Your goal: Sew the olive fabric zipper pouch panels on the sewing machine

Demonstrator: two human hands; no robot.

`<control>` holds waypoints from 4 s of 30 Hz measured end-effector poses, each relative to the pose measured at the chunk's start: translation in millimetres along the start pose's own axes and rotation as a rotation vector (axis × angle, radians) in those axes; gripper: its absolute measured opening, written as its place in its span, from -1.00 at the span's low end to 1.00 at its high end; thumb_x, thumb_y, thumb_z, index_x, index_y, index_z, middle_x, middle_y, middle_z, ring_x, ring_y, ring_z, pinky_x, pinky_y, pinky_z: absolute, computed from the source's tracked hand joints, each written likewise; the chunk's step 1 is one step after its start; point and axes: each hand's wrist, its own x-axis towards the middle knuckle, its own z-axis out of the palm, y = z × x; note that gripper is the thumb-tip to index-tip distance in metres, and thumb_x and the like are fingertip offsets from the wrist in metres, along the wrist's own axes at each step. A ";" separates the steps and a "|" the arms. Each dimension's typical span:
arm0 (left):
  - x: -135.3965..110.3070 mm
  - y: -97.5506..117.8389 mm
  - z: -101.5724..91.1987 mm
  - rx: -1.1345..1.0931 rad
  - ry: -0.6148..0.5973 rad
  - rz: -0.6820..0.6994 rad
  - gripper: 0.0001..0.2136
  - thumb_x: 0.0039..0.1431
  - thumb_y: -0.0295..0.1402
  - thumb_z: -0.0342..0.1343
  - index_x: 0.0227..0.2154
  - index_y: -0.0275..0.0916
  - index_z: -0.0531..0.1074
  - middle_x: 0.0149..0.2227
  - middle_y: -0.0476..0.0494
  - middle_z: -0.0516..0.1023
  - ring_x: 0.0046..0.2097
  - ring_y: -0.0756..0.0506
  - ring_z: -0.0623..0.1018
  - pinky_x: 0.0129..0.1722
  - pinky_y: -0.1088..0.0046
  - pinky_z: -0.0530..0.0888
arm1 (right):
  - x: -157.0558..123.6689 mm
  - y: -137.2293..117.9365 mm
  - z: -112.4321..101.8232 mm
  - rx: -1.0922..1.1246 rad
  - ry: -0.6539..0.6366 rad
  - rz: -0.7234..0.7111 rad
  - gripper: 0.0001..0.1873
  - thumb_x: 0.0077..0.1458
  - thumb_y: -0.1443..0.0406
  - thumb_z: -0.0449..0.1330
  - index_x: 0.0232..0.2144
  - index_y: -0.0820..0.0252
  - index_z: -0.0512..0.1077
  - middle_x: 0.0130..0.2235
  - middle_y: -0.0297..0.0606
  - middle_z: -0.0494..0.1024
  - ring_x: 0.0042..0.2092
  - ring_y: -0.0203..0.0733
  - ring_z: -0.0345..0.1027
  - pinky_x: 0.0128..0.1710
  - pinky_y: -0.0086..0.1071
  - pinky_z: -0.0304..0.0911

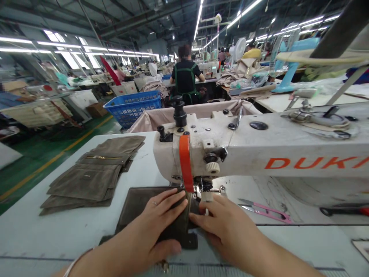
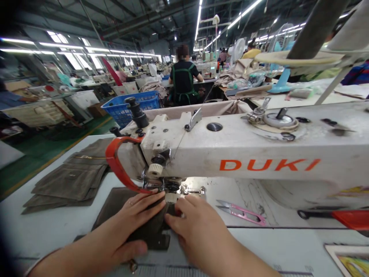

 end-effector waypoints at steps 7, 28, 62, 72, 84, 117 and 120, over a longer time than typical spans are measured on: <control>-2.7 37.0 17.6 0.183 0.124 0.029 -0.44 0.20 -0.26 0.21 0.22 -0.31 0.26 0.28 -0.28 0.31 0.32 -0.30 0.25 0.20 0.00 0.40 | -2.1 -4.9 -2.9 0.014 -0.082 -0.061 -0.76 0.05 0.47 0.19 -0.24 0.12 0.50 -0.23 -0.29 0.47 -0.22 -0.13 0.29 -0.23 -0.25 0.25; 6.7 32.7 27.4 -0.130 0.346 -0.054 -0.61 0.06 -0.54 0.21 -0.01 -0.18 0.46 -0.01 -0.08 0.55 0.03 -0.12 0.49 0.11 0.32 0.49 | -5.8 3.5 6.3 0.093 0.119 -0.098 -0.68 0.13 0.55 0.09 -0.14 0.18 0.49 -0.07 -0.21 0.54 -0.14 -0.08 0.35 -0.15 -0.21 0.35; 39.8 -7.9 20.5 -0.094 0.318 0.106 -0.75 0.23 -0.47 0.08 -0.04 -0.22 0.45 -0.05 -0.14 0.56 0.00 -0.11 0.53 0.11 0.27 0.45 | -1.3 5.6 13.1 -0.057 0.011 0.113 -0.62 0.08 0.55 -0.01 -0.11 0.24 0.43 -0.08 -0.05 0.42 -0.08 0.07 0.28 -0.12 -0.01 0.38; 28.1 -29.4 12.5 -0.099 0.417 0.115 -0.85 0.35 -0.46 0.05 -0.13 -0.23 0.50 -0.09 -0.09 0.61 -0.03 -0.05 0.55 0.07 0.37 0.46 | 4.6 17.8 -1.9 -0.173 0.156 0.177 -0.78 0.30 0.37 0.05 -0.41 0.19 0.39 -0.36 -0.19 0.40 -0.24 -0.02 0.20 -0.22 -0.12 0.18; 35.0 -2.5 26.2 -0.103 0.495 0.001 -0.86 0.36 -0.33 0.07 -0.20 -0.19 0.52 -0.19 -0.01 0.65 -0.17 -0.04 0.60 -0.04 0.38 0.52 | 8.4 13.6 6.5 0.135 0.205 0.092 -0.80 0.10 0.54 0.23 -0.26 0.19 0.48 -0.23 -0.26 0.48 -0.17 -0.08 0.26 -0.18 -0.21 0.27; 37.2 2.5 36.8 0.093 0.466 0.086 -0.82 0.36 -0.52 -0.06 -0.19 -0.22 0.44 -0.18 -0.09 0.60 -0.16 -0.07 0.57 -0.10 0.35 0.50 | 3.2 5.5 20.0 0.052 0.279 0.049 -0.79 0.28 0.42 0.07 -0.16 0.14 0.48 -0.18 -0.16 0.53 -0.21 -0.06 0.43 -0.28 -0.25 0.41; 37.2 -0.2 38.2 0.086 0.378 0.085 -0.83 0.32 -0.54 -0.01 -0.19 -0.22 0.44 -0.18 -0.09 0.60 -0.16 -0.07 0.57 -0.07 0.35 0.50 | 1.1 6.8 20.5 0.016 0.288 0.013 -0.79 0.32 0.40 0.05 -0.13 0.14 0.47 -0.16 -0.16 0.55 -0.20 -0.07 0.44 -0.28 -0.28 0.41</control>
